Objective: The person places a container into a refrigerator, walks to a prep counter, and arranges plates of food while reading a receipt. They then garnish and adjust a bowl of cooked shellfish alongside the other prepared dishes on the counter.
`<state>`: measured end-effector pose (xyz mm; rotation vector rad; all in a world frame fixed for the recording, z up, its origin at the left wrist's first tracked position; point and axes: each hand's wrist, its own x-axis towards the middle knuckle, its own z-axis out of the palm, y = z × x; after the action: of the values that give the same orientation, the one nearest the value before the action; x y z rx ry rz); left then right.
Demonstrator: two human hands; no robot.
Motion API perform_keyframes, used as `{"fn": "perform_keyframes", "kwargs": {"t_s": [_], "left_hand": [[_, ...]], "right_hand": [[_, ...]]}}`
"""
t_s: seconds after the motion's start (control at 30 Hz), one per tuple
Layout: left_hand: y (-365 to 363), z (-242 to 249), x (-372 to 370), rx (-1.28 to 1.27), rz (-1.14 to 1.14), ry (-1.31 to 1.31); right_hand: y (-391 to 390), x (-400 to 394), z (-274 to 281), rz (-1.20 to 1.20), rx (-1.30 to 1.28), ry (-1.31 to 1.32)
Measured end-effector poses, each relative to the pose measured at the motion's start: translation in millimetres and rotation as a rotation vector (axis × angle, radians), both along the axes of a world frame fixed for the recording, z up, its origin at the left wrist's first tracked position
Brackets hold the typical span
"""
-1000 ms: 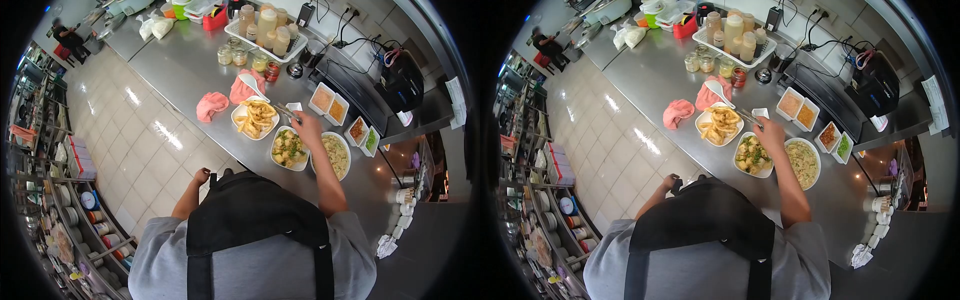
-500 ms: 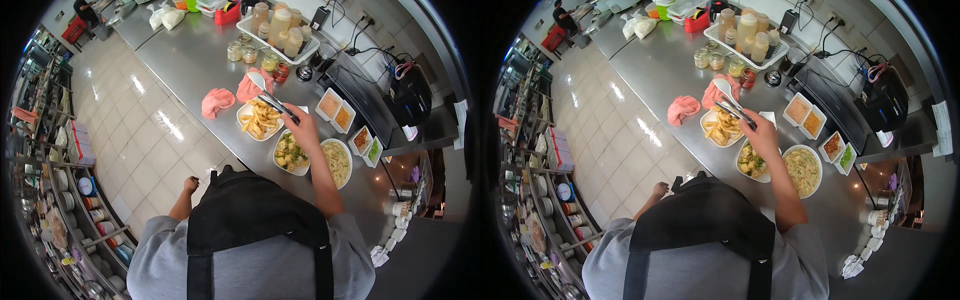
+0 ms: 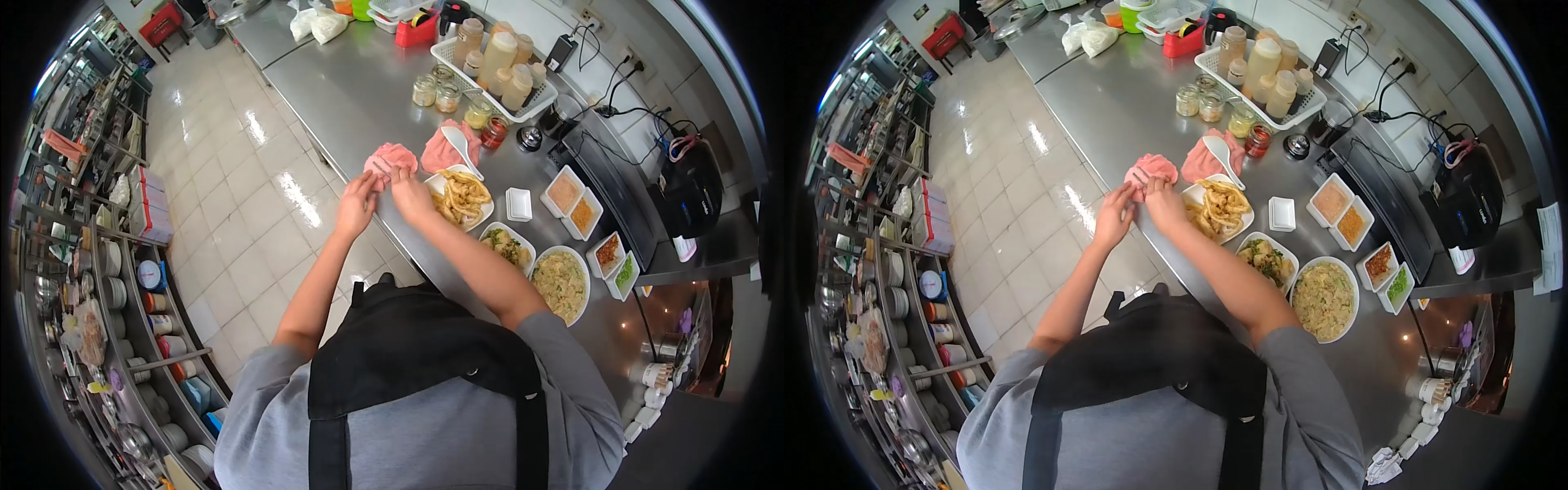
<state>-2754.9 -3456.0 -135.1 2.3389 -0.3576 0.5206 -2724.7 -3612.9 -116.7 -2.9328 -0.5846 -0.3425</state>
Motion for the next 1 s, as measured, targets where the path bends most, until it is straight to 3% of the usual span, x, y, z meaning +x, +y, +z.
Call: {"fn": "perform_keyframes", "kwargs": {"t_s": [0.1, 0.33, 0.43, 0.53, 0.67, 0.73, 0.8, 0.87, 1.0], "left_hand": [[-6.1, -6.1, 10.5, 0.101, -0.003, 0.093], [-10.7, -3.8, 11.4, 0.282, 0.076, 0.123], [-7.9, -14.1, 18.3, 0.242, 0.069, 0.118], [-6.2, -11.3, 21.0, 0.223, 0.051, 0.118], [-6.7, -7.3, 21.5, 0.199, 0.060, 0.180], [-5.6, -4.8, 19.7, 0.193, 0.067, 0.184], [-2.7, 2.7, 10.6, 0.010, 0.028, 0.109], [0.3, 12.8, -7.3, -0.028, 0.013, 0.060], [7.9, 1.3, -53.7, -0.139, 0.036, 0.078]], "right_hand": [[-1.8, -9.6, -2.9, 0.033, -0.075, -0.101], [-30.8, -32.9, 26.6, 0.067, -0.187, -0.047], [-41.6, -23.3, 62.1, -0.005, 0.196, 0.104], [-32.8, -8.0, 72.9, -0.071, 0.406, 0.173], [-43.5, 3.7, 54.4, -0.040, 0.156, 0.344], [-64.0, -11.9, 101.3, -0.121, 0.303, 0.326], [-101.9, -23.7, 120.9, -0.094, 0.552, 0.230], [-137.5, -43.1, 146.3, -0.237, 0.634, 0.297], [-191.5, -85.0, 126.7, -0.449, 0.536, 0.236]]}}
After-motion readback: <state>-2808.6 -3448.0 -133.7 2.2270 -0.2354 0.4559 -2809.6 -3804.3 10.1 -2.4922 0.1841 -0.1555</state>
